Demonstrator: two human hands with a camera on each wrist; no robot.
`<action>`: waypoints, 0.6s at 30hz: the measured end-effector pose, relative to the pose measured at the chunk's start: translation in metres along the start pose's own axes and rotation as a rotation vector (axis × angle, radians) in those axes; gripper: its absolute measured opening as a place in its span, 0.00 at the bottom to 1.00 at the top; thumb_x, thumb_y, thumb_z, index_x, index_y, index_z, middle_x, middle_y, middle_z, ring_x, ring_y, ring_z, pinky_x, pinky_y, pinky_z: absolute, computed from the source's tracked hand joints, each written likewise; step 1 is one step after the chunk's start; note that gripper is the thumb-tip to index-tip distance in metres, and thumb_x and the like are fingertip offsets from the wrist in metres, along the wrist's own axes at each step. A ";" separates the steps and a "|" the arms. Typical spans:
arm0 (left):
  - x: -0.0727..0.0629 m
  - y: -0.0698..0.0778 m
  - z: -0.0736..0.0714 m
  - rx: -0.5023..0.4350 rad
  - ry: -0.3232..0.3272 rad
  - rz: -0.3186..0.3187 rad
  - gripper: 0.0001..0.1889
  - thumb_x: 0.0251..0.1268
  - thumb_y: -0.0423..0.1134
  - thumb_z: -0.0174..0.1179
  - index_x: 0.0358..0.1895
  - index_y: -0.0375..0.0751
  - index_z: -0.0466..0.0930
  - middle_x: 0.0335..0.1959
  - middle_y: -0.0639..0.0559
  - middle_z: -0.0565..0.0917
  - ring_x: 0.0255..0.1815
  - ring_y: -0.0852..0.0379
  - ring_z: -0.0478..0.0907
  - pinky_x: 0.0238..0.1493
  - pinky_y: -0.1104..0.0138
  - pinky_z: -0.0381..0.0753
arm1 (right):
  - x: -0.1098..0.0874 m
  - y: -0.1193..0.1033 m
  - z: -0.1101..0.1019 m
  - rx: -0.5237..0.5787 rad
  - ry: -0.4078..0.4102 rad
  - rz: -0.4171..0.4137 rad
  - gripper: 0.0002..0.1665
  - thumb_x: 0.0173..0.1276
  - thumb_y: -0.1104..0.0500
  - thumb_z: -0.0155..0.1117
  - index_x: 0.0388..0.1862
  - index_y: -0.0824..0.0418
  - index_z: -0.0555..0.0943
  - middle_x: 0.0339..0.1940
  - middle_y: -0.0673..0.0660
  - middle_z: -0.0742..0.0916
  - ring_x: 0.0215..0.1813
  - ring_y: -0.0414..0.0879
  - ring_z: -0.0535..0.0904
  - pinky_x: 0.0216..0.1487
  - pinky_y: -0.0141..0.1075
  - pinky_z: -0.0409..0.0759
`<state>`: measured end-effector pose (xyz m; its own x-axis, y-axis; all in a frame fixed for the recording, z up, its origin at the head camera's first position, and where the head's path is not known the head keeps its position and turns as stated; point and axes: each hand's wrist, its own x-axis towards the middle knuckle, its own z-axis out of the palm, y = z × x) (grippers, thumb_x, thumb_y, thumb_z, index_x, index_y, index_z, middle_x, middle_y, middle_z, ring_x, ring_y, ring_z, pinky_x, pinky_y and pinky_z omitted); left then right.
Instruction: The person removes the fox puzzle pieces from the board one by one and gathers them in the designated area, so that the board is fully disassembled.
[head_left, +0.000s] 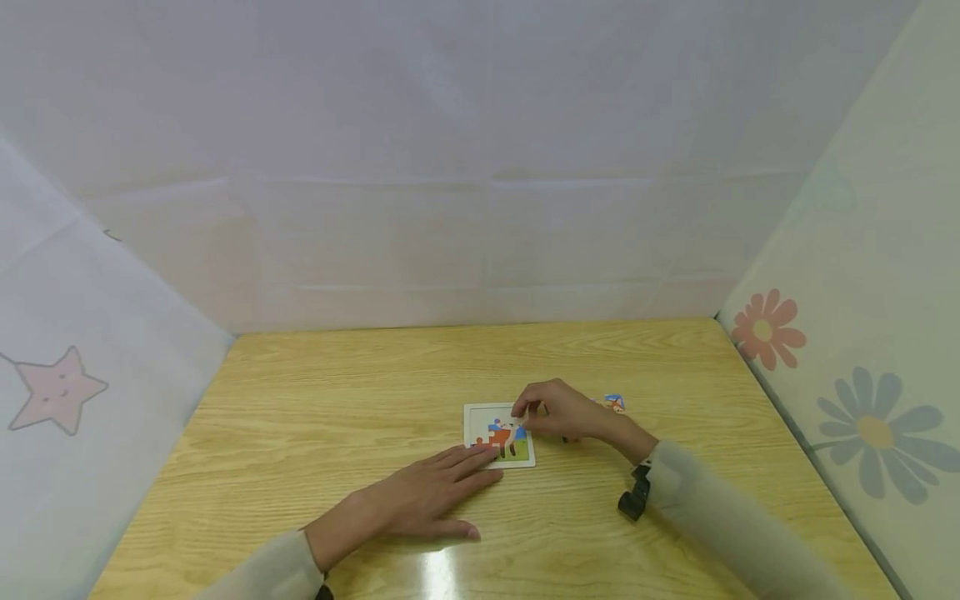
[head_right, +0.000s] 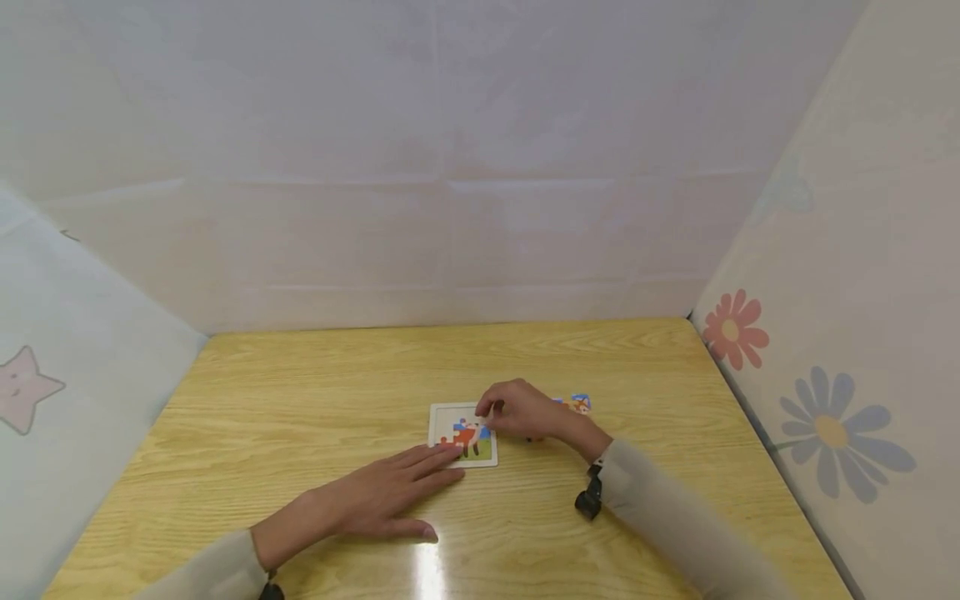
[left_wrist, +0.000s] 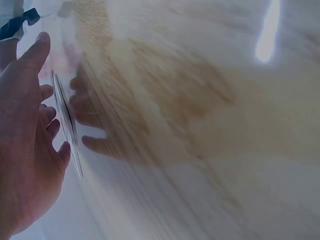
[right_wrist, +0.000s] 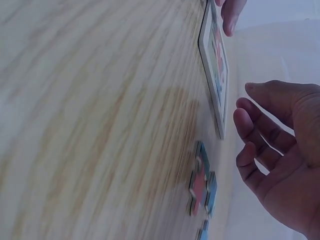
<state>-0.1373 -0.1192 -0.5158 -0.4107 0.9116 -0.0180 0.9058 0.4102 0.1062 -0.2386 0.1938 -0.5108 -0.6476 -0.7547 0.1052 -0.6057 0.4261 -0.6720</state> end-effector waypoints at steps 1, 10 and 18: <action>0.001 0.000 0.000 0.011 0.004 0.003 0.42 0.81 0.68 0.47 0.86 0.46 0.57 0.88 0.43 0.52 0.87 0.43 0.52 0.83 0.51 0.60 | 0.002 -0.001 0.001 0.003 -0.002 0.006 0.10 0.72 0.67 0.71 0.50 0.62 0.89 0.46 0.54 0.91 0.42 0.39 0.84 0.44 0.34 0.86; 0.011 0.001 0.002 0.058 0.035 0.041 0.42 0.80 0.68 0.48 0.84 0.44 0.60 0.87 0.41 0.56 0.86 0.42 0.55 0.83 0.51 0.61 | 0.015 -0.006 0.010 0.017 -0.019 0.046 0.12 0.73 0.66 0.71 0.54 0.62 0.89 0.48 0.54 0.90 0.44 0.39 0.84 0.46 0.33 0.85; 0.015 0.003 0.003 0.070 0.014 0.048 0.42 0.82 0.68 0.45 0.84 0.42 0.60 0.87 0.41 0.54 0.87 0.43 0.53 0.83 0.52 0.61 | 0.021 -0.005 0.017 0.013 -0.012 0.047 0.12 0.71 0.66 0.73 0.52 0.63 0.89 0.46 0.55 0.90 0.42 0.39 0.83 0.44 0.31 0.84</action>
<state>-0.1403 -0.1040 -0.5185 -0.3671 0.9302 -0.0006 0.9295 0.3669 0.0368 -0.2416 0.1671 -0.5178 -0.6696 -0.7399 0.0645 -0.5684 0.4546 -0.6857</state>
